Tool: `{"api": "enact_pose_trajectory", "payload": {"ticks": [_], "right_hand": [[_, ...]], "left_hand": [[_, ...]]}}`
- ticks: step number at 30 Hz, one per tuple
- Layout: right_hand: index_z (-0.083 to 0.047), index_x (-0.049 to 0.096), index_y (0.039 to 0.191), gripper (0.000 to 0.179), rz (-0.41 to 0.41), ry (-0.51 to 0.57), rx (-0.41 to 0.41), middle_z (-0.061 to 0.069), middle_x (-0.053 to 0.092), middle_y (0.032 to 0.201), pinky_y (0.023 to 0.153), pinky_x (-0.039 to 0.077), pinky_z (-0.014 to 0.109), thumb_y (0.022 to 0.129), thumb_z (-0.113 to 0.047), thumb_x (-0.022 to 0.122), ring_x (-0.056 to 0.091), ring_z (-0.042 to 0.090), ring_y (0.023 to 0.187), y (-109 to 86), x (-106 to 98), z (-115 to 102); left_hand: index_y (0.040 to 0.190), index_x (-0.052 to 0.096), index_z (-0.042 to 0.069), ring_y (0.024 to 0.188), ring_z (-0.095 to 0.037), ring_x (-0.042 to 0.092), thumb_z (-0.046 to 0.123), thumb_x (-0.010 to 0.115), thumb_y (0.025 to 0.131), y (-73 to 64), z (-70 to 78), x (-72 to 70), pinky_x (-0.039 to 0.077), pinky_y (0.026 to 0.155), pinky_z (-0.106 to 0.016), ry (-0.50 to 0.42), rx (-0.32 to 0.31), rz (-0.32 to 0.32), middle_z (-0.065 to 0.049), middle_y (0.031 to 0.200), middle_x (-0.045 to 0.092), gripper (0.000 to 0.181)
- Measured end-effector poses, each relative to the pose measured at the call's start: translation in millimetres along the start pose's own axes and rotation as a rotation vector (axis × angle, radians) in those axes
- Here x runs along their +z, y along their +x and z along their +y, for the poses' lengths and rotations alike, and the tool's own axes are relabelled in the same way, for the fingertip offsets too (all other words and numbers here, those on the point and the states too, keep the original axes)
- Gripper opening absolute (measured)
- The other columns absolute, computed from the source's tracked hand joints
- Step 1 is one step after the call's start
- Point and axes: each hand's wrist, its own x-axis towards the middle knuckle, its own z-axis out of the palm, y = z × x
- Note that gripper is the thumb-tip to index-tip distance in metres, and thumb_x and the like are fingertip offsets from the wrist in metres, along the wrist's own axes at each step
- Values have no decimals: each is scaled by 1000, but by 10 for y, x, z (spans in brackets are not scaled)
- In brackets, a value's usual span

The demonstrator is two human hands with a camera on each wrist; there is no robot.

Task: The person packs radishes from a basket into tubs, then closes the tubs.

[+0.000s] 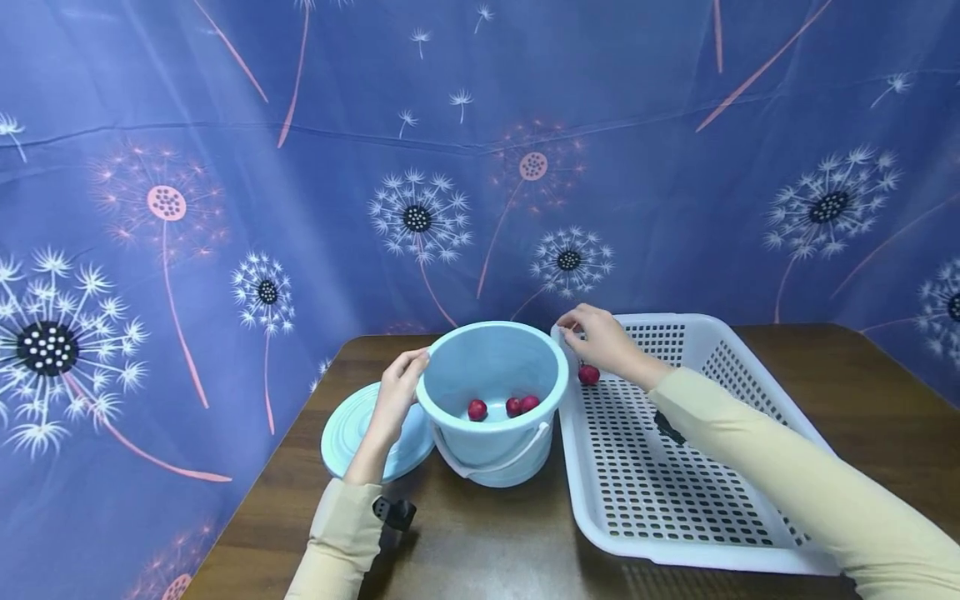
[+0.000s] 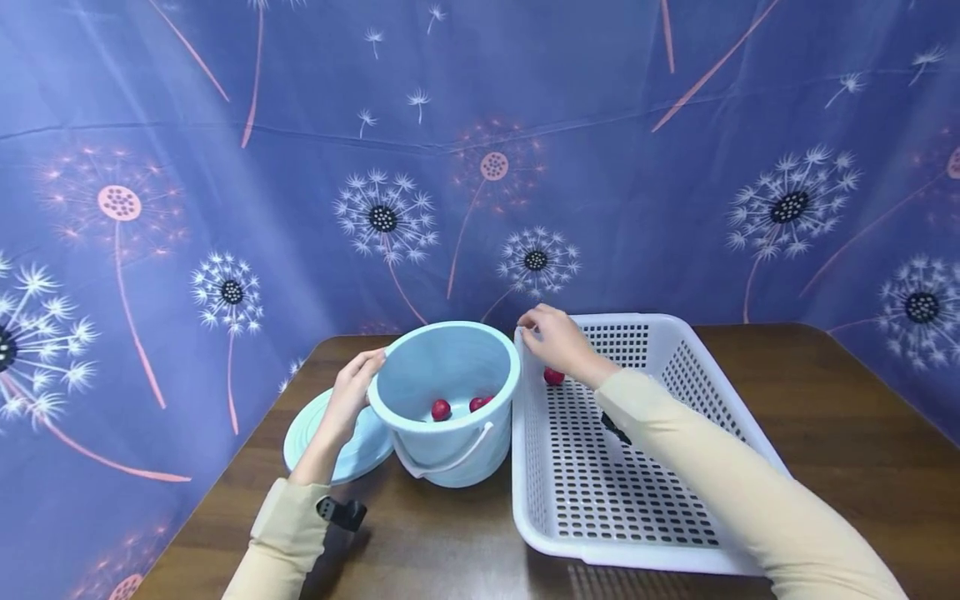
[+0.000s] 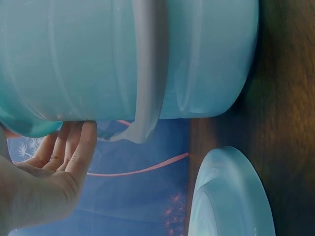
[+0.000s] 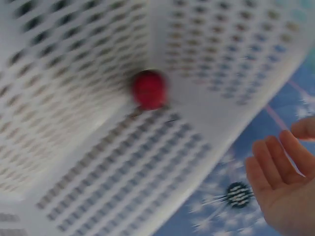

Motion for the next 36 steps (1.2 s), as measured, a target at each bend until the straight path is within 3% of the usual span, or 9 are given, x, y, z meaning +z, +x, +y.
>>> {"api": "enact_pose_trajectory", "payload": {"ticks": [4,9,17,26,36], "right_hand": [[5,65,108,25,-129,-100,17,19,64,102,83,52,44,89,-10,58,61,32,95,-103,31,262],[5,63,112,31,-249,-115,35,21,65,109,91,48,48,86,-11,63,59,36,104,-184,86,449],[5,64,110,32,-243,-134,48,21,64,108,91,47,50,84,-14,67,59,37,103,-212,156,499],[6,63,111,34,-309,-176,54,24,63,109,88,49,48,84,-14,67,59,38,101,-276,258,537],[4,67,105,32,-299,-195,79,18,62,98,79,51,43,78,-13,73,59,27,85,-288,257,604]], "left_hand": [[126,54,7,113,-27,55,35,48,97,-5,19,-4,51,89,-42,4,-12,-5,-14,127,54,42],[126,55,7,110,-25,56,36,48,97,-8,13,1,52,88,-39,7,-22,-8,-14,126,55,42],[125,55,8,110,-25,57,35,48,97,-12,15,13,52,87,-38,15,-12,-5,-13,125,55,40],[126,55,8,112,-25,56,35,47,97,-21,18,0,52,88,-39,18,-24,0,-13,126,56,40],[126,55,8,112,-26,56,34,47,97,-18,23,4,52,87,-39,15,-14,-1,-13,126,56,40]]}}
